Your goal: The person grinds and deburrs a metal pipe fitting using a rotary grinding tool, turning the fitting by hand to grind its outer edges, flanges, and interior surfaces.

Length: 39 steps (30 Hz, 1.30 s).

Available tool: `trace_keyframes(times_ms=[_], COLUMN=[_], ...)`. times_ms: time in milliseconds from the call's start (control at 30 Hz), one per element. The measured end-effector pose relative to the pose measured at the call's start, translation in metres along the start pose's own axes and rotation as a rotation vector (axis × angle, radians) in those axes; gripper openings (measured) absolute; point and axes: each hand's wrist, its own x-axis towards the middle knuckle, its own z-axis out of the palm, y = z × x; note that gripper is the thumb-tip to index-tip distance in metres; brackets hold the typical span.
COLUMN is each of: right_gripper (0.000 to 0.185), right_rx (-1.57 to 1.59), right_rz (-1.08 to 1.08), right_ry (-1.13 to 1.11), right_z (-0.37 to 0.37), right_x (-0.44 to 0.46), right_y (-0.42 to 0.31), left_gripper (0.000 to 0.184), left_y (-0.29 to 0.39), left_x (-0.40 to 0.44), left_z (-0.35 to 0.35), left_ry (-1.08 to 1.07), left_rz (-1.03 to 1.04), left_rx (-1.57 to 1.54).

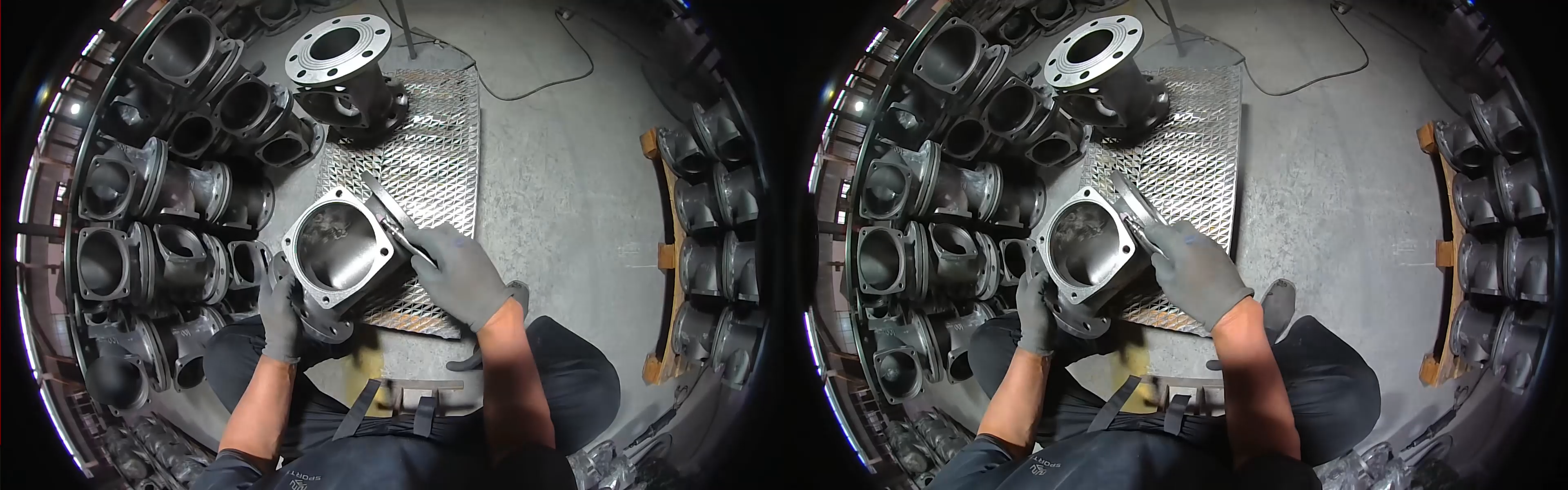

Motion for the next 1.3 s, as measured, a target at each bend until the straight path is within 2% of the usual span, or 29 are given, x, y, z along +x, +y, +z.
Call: trace_keyframes(times_ms=[133, 200, 267, 333, 400, 533, 733, 833, 933, 1033, 1100, 1200, 1300], right_gripper=[0.037, 0.038, 0.038, 0.039, 0.041, 0.040, 0.041, 0.042, 0.041, 0.041, 0.041, 0.041, 0.041], right_rx=[-0.040, 0.101, 0.081, 0.058, -0.062, 0.050, -0.061, 0.093, 0.024, -0.064, 0.128, 0.001, 0.009], right_rz=[0.047, -0.027, -0.019, -0.016, 0.094, 0.044, 0.077, 0.008, -0.002, 0.075, -0.039, 0.025, 0.024], right_ry=[-0.010, 0.040, 0.028, 0.021, -0.051, -0.011, -0.081, -0.010, -0.012, -0.082, 0.035, -0.060, -0.031], right_z=[-0.001, 0.000, 0.000, -0.003, -0.005, -0.003, -0.007, -0.004, -0.004, -0.008, -0.001, -0.010, -0.007], right_x=[0.000, 0.000, 0.000, 0.000, 0.001, 0.001, 0.005, 0.002, 0.003, 0.006, 0.003, 0.008, 0.005], right_y=[-0.005, 0.005, 0.004, -0.001, -0.010, -0.005, -0.008, 0.001, 0.000, -0.010, 0.005, -0.010, -0.008], left_gripper=[0.035, 0.036, 0.048, 0.048, 0.048, 0.047, 0.045, 0.045, 0.045, 0.046, 0.047, 0.049, 0.049], left_y=[0.001, 0.004, 0.005, 0.004, 0.005, 0.007, -0.001, -0.002, 0.003, 0.004, 0.005, 0.002, -0.003], left_x=[0.002, 0.002, 0.002, 0.001, 0.001, 0.000, 0.005, 0.005, 0.003, 0.001, 0.002, 0.001, 0.005], left_z=[0.001, 0.001, -0.004, -0.004, -0.002, -0.002, -0.004, -0.005, -0.003, 0.000, 0.000, -0.004, -0.007], left_ry=[-0.025, -0.035, -0.070, -0.071, -0.074, -0.063, -0.073, -0.073, -0.108, -0.081, -0.045, -0.100, -0.086], left_rz=[0.046, 0.048, -0.014, -0.001, 0.016, -0.008, 0.036, 0.052, 0.060, 0.019, -0.024, 0.006, -0.004], left_rx=[0.026, 0.008, 0.103, 0.088, 0.072, 0.063, 0.082, 0.054, 0.049, 0.003, -0.006, -0.002, 0.026])
